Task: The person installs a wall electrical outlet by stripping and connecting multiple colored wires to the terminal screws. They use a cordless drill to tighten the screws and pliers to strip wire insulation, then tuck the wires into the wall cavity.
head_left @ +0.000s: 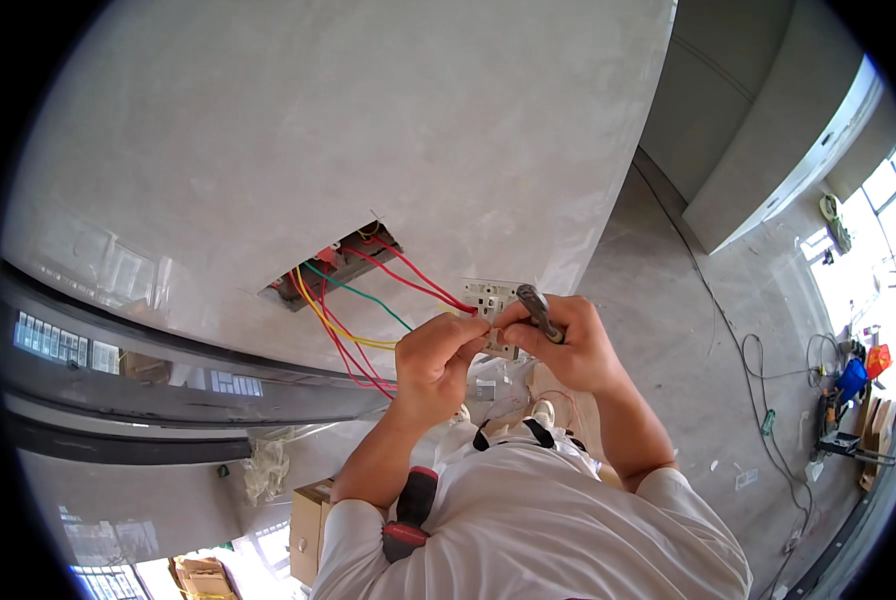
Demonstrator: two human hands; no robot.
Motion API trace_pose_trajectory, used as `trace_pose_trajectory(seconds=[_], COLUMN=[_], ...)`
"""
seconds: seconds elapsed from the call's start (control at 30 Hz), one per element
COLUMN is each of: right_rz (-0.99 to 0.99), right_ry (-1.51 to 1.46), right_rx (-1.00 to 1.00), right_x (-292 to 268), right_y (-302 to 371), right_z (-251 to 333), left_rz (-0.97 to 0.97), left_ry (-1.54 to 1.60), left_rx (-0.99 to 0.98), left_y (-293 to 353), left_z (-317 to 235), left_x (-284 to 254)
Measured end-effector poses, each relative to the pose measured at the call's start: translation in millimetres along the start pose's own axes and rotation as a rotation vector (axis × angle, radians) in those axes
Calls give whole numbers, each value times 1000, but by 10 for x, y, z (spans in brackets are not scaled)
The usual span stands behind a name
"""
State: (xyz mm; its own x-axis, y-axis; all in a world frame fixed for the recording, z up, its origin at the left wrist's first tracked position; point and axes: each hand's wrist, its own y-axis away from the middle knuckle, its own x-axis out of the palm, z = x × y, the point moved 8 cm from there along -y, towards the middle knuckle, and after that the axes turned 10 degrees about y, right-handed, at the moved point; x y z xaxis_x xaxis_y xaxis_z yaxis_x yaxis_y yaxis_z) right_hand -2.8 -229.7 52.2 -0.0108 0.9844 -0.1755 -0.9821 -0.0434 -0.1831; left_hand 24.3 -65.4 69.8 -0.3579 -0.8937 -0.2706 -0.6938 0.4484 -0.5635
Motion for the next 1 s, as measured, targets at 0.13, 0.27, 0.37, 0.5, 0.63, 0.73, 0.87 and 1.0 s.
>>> trace_pose_trajectory(seconds=[0.13, 0.27, 0.37, 0.5, 0.63, 0.73, 0.87, 1.0], right_rz=[-37, -115, -210, -325, -375, -432, -575, -246], right_ry=[10, 157, 237, 367, 472, 382, 189, -461], right_rx=[15, -4, -99, -223, -342, -339, -125, 275], right_x=[50, 71, 82, 128, 224, 169, -27, 334], right_y=[0, 33, 52, 94, 144, 208, 297, 222], right_z=[-40, -44, 34, 52, 37, 42, -412, -736], left_rz=[6, -13, -13, 4, -2, -20, -63, -113], left_ry=[0, -12, -32, -50, -53, 147, 361, 374], left_rx=[-16, -7, -2, 34, 28, -93, -251, -297], left_y=[3, 32, 39, 19, -11, 45, 161, 171], left_z=[4, 8, 2, -43, -42, 8, 173, 141], left_x=[-3, -8, -7, 14, -2, -57, -130, -103])
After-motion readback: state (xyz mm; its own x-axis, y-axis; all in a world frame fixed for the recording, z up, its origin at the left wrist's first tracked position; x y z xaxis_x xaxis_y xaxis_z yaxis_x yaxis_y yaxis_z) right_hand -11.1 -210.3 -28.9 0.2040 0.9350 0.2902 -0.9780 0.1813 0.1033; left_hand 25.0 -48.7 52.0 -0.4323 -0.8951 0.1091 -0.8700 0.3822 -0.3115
